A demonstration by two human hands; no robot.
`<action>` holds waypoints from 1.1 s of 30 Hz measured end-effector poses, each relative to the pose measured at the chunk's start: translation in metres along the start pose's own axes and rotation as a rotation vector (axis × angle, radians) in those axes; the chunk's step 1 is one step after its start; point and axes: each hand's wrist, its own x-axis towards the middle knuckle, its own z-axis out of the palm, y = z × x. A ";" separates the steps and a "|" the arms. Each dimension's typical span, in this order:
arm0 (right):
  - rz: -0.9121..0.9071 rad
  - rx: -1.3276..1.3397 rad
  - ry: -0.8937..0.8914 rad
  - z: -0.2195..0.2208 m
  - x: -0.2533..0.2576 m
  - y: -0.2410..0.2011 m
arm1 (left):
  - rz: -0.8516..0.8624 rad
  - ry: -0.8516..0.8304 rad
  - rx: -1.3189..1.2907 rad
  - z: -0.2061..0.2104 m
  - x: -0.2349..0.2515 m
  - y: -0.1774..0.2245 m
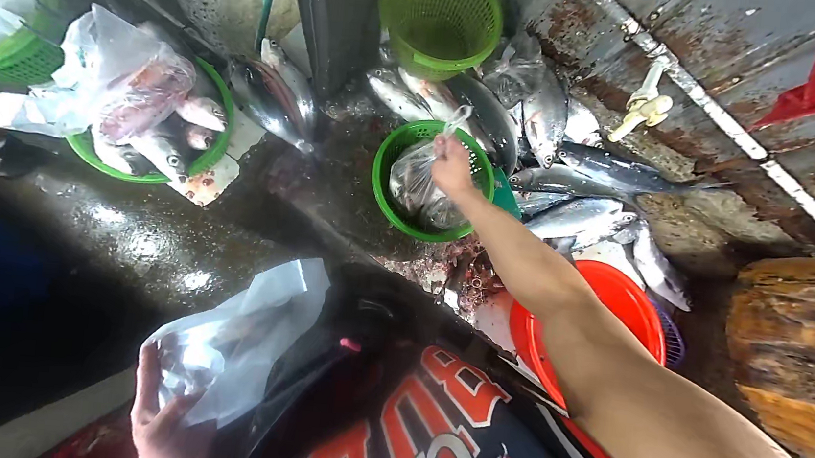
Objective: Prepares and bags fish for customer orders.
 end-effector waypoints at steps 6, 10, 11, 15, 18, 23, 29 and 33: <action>-0.580 0.476 0.179 -0.051 -0.026 -0.062 | -0.075 0.094 0.171 0.017 0.008 0.015; -0.869 0.717 0.124 -0.068 -0.059 -0.133 | -0.126 0.107 0.145 0.024 0.020 0.014; -0.886 0.787 0.066 -0.065 -0.071 -0.147 | -0.123 0.093 0.133 0.026 0.023 0.013; -0.516 1.139 -0.334 -0.029 -0.119 -0.186 | -0.116 -0.002 0.120 0.039 0.030 0.021; 0.237 1.131 -0.508 0.027 -0.154 -0.218 | -0.106 -0.089 0.109 0.051 0.029 0.039; 0.392 0.621 -0.489 0.142 -0.224 -0.234 | 0.028 -0.136 0.168 0.051 -0.006 0.080; -0.675 0.292 -1.096 0.146 -0.258 -0.208 | 0.223 -0.210 0.129 -0.002 -0.008 0.056; -0.612 0.547 -0.895 0.052 -0.183 -0.164 | 0.189 -0.234 0.019 -0.008 -0.002 0.036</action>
